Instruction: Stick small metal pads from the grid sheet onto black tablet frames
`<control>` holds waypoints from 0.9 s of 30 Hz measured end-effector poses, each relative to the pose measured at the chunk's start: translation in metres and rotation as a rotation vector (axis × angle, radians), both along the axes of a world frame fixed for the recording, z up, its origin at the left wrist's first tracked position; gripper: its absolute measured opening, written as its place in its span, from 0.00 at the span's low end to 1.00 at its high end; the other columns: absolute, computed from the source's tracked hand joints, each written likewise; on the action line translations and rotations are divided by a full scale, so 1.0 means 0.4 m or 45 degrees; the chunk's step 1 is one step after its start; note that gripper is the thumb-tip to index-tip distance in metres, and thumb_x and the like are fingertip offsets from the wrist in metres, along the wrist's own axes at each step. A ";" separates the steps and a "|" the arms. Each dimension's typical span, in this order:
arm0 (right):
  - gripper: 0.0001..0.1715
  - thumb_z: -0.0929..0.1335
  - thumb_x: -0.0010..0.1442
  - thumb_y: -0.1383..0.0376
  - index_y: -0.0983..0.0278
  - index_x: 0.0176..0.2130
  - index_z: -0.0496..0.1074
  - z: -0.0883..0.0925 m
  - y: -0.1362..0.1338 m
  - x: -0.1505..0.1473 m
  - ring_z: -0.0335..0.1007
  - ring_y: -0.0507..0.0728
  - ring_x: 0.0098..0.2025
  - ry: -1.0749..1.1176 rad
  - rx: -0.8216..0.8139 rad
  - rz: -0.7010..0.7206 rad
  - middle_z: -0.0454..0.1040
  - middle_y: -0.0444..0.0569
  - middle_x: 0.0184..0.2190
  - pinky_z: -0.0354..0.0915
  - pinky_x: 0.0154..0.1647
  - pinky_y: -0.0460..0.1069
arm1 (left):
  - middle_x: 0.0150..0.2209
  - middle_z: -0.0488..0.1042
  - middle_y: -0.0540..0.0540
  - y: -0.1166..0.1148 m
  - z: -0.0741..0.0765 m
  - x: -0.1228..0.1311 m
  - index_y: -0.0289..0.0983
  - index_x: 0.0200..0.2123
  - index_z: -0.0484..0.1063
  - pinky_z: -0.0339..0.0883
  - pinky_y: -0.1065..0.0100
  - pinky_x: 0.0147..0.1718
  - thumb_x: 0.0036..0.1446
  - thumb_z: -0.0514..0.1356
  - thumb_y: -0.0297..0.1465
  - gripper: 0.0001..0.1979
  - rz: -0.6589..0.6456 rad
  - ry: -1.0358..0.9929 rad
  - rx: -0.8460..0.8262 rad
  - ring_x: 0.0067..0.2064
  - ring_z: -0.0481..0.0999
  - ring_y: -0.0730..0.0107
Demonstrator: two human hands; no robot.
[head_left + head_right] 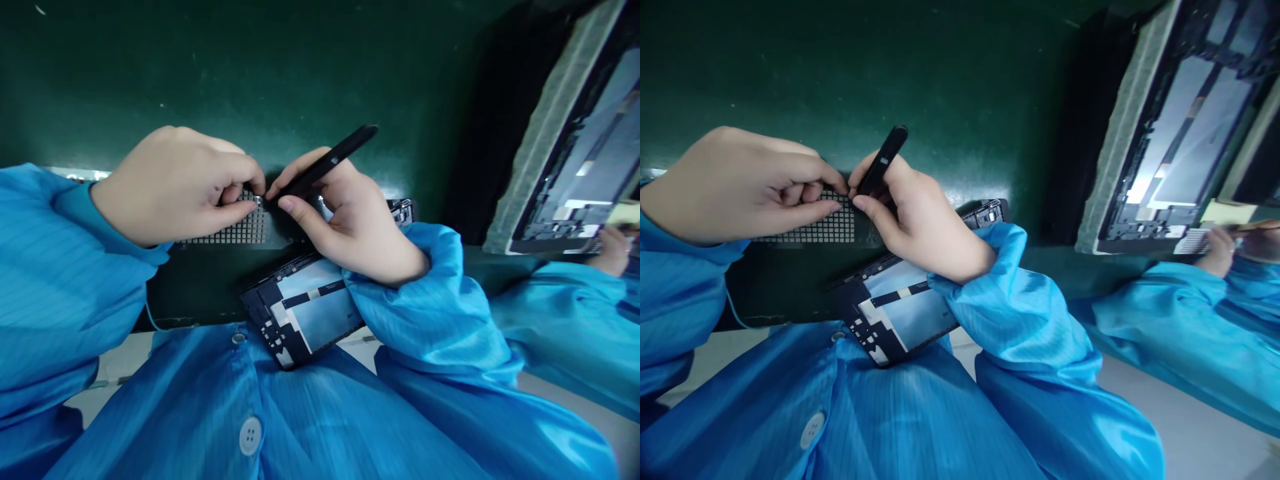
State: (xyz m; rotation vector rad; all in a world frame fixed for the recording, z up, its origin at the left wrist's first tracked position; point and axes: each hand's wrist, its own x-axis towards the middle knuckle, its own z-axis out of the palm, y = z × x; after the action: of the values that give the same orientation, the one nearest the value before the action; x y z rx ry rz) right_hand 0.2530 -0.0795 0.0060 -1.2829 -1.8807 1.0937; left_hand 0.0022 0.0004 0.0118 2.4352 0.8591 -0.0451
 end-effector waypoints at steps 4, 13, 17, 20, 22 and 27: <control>0.03 0.75 0.75 0.58 0.53 0.48 0.79 -0.002 0.012 0.014 0.87 0.60 0.49 0.145 -0.088 0.010 0.87 0.46 0.48 0.84 0.55 0.57 | 0.34 0.80 0.47 0.003 0.000 -0.004 0.45 0.49 0.82 0.57 0.58 0.35 0.70 0.51 0.46 0.22 -0.016 -0.063 -0.008 0.32 0.73 0.64; 0.05 0.76 0.74 0.58 0.56 0.47 0.80 -0.018 -0.216 0.084 0.84 0.56 0.39 0.240 0.377 -1.057 0.83 0.45 0.38 0.81 0.41 0.52 | 0.38 0.82 0.47 -0.007 0.012 -0.009 0.39 0.52 0.85 0.61 0.63 0.38 0.75 0.54 0.44 0.23 0.025 -0.154 -0.021 0.34 0.72 0.70; 0.05 0.75 0.76 0.59 0.55 0.49 0.78 -0.048 -0.239 0.076 0.85 0.55 0.40 0.196 0.429 -0.966 0.83 0.45 0.41 0.82 0.42 0.52 | 0.36 0.81 0.49 -0.006 0.008 -0.013 0.39 0.52 0.85 0.58 0.65 0.37 0.76 0.54 0.46 0.24 0.042 -0.153 0.002 0.34 0.71 0.72; 0.04 0.74 0.77 0.60 0.54 0.50 0.77 -0.058 -0.230 0.073 0.85 0.56 0.42 0.149 0.407 -0.909 0.83 0.45 0.42 0.84 0.44 0.54 | 0.37 0.81 0.50 -0.006 0.002 -0.017 0.40 0.52 0.85 0.58 0.65 0.37 0.75 0.54 0.47 0.24 0.047 -0.135 -0.005 0.35 0.72 0.73; 0.03 0.73 0.77 0.60 0.53 0.51 0.76 -0.057 -0.232 0.078 0.86 0.57 0.43 0.125 0.414 -0.893 0.82 0.45 0.42 0.84 0.44 0.55 | 0.38 0.82 0.50 -0.006 -0.001 -0.019 0.41 0.53 0.86 0.58 0.65 0.37 0.74 0.54 0.48 0.24 0.059 -0.132 -0.015 0.35 0.73 0.72; 0.10 0.73 0.75 0.66 0.55 0.54 0.78 0.010 -0.249 0.086 0.85 0.62 0.50 -0.140 0.392 -0.702 0.84 0.50 0.47 0.81 0.52 0.62 | 0.43 0.85 0.48 -0.007 0.003 -0.017 0.41 0.55 0.85 0.60 0.63 0.38 0.75 0.55 0.44 0.22 0.040 -0.132 -0.003 0.35 0.73 0.70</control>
State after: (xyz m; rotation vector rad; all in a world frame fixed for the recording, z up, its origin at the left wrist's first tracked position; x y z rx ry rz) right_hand 0.2876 -0.1790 0.0101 -1.5642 -1.5464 0.4378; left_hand -0.0045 -0.0022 0.0131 2.3983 0.8506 0.0911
